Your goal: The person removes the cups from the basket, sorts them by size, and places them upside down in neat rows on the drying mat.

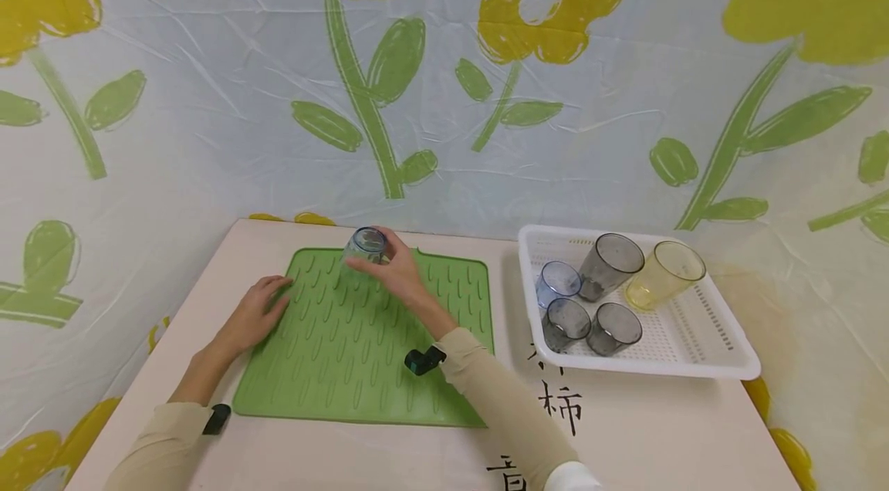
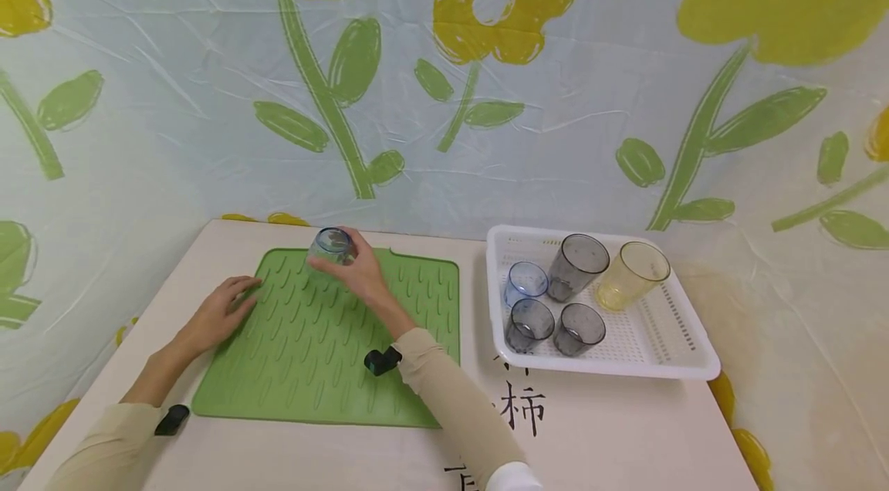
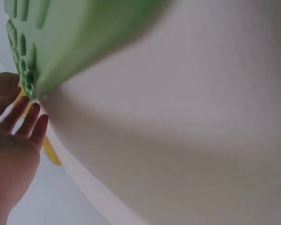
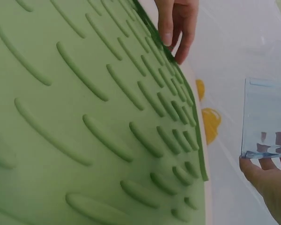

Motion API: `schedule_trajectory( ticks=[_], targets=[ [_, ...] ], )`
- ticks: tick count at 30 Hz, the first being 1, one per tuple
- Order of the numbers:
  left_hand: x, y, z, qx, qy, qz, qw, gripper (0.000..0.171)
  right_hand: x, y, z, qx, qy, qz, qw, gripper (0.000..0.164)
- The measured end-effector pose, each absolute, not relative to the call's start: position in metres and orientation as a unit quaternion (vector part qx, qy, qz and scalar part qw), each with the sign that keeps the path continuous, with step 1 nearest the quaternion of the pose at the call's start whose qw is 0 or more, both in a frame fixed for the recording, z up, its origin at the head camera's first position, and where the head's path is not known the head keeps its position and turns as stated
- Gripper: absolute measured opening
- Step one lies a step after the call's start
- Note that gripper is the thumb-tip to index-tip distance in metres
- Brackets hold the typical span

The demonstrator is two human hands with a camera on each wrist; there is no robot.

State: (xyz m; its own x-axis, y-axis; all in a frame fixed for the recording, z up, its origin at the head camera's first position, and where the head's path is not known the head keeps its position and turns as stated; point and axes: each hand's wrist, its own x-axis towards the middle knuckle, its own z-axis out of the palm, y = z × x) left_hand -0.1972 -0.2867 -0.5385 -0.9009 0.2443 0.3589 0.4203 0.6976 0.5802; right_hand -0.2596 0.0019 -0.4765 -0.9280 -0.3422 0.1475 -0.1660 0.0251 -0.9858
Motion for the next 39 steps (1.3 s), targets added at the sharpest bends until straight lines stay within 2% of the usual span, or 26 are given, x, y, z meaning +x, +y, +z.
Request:
schedule_trajectory(
  ticks=[11,20,27,39],
  targets=[
    [-0.196,-0.3,-0.543,-0.231,-0.923,-0.289,0.109,0.042,-0.258,-0.028,-0.488,-0.196,0.72,-0.663,0.063,0.059],
    [-0.197,-0.302,-0.545,-0.224,-0.911,-0.342,0.052,0.043,-0.256,-0.05,-0.504,-0.21,0.705,-0.674,0.061,0.064],
    [-0.199,-0.3,-0.548,-0.232,-0.907,-0.345,0.062,0.042,-0.26,-0.055,-0.514,-0.235,0.708,-0.664,0.058,0.065],
    [-0.198,-0.3,-0.543,-0.224,-0.908,-0.35,0.059,0.043,-0.26,-0.059,-0.521,-0.206,0.77,-0.599,0.075,0.07]
  ],
)
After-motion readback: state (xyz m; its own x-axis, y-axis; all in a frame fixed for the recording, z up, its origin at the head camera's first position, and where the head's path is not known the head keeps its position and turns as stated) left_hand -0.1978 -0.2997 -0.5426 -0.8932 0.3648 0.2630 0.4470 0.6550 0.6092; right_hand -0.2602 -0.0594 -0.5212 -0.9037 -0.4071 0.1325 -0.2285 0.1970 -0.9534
